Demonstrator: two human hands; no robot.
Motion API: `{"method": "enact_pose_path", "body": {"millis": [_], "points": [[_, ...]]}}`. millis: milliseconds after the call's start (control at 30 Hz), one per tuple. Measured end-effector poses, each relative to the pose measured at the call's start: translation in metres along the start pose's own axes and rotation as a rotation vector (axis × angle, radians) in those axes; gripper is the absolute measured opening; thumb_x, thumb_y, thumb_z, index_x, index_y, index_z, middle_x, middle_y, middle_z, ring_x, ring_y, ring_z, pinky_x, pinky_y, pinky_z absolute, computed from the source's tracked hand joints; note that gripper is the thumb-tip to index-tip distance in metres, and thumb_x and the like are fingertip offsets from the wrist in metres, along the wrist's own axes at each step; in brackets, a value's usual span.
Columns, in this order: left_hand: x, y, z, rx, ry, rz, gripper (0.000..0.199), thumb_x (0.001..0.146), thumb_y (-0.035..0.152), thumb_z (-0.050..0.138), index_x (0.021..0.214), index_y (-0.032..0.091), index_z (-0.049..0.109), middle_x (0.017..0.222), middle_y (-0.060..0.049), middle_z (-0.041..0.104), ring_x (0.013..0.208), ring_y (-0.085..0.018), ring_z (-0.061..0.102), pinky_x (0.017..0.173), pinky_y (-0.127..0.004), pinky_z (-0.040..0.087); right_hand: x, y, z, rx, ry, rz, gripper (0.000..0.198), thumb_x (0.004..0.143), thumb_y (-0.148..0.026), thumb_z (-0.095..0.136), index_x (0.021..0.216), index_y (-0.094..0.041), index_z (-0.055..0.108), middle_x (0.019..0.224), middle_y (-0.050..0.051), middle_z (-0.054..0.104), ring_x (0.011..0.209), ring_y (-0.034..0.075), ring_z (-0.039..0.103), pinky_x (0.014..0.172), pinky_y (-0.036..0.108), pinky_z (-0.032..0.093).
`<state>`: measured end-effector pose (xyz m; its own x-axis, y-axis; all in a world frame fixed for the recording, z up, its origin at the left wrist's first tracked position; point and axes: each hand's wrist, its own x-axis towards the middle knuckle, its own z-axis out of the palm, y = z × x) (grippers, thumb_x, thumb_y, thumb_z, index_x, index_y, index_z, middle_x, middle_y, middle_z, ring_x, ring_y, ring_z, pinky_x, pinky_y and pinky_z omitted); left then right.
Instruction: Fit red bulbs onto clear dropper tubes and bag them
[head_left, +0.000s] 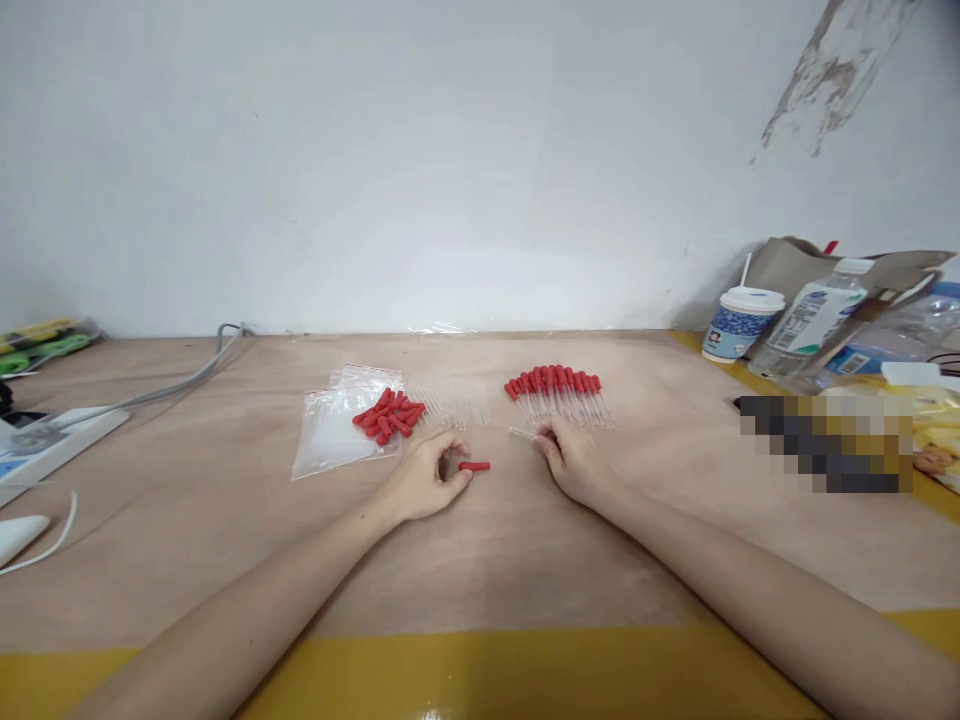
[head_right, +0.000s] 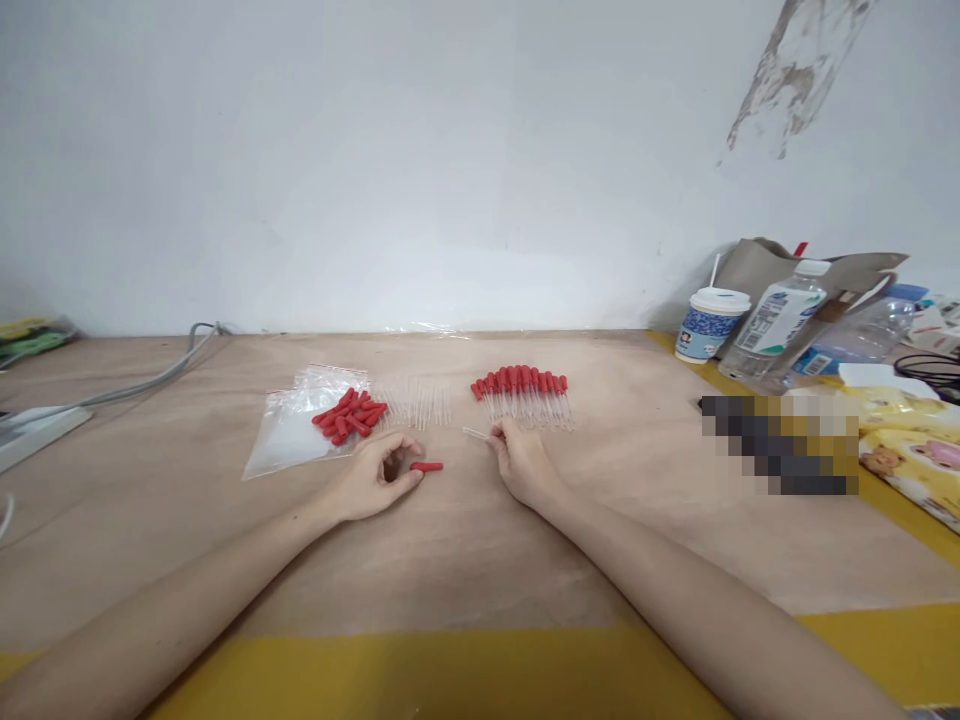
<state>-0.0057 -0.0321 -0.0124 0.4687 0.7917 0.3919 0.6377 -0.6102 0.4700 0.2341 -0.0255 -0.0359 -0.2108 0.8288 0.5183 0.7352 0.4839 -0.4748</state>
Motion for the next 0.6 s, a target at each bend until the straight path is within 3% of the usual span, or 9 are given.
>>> {"method": "enact_pose_path", "body": {"millis": [100,300,600], "points": [[0.001,0.002,0.006,0.002,0.017,0.024,0.029,0.074,0.034,0.061,0.098,0.017,0.062,0.092,-0.006,0.058,0.07,-0.015,0.055,0.063,-0.027,0.046,-0.001,-0.006,0.002,-0.016,0.004,-0.131,0.017,0.088,-0.022,0.04,0.091,-0.017,0.056,0.084,0.005,0.061,0.077,0.017,0.056,0.069,0.029,0.041],[0.007,0.001,0.015,-0.063,0.059,0.102,0.018,0.084,0.027,0.051,0.084,0.018,0.067,0.09,-0.006,0.061,0.082,-0.017,0.058,0.075,-0.029,0.045,-0.005,-0.017,0.001,0.007,-0.044,-0.25,0.021,0.089,-0.021,0.04,0.093,-0.017,0.06,0.082,0.005,0.061,0.079,0.016,0.055,0.072,0.031,0.04],[0.006,0.004,0.016,-0.347,0.053,-0.055,0.018,0.085,0.028,0.048,0.087,0.016,0.06,0.071,0.0,0.061,0.062,-0.011,0.056,0.059,-0.022,0.046,-0.007,-0.025,0.001,0.095,-0.025,-0.274,0.021,0.089,-0.022,0.041,0.093,-0.018,0.061,0.077,0.004,0.059,0.074,0.015,0.054,0.069,0.03,0.041]]}}
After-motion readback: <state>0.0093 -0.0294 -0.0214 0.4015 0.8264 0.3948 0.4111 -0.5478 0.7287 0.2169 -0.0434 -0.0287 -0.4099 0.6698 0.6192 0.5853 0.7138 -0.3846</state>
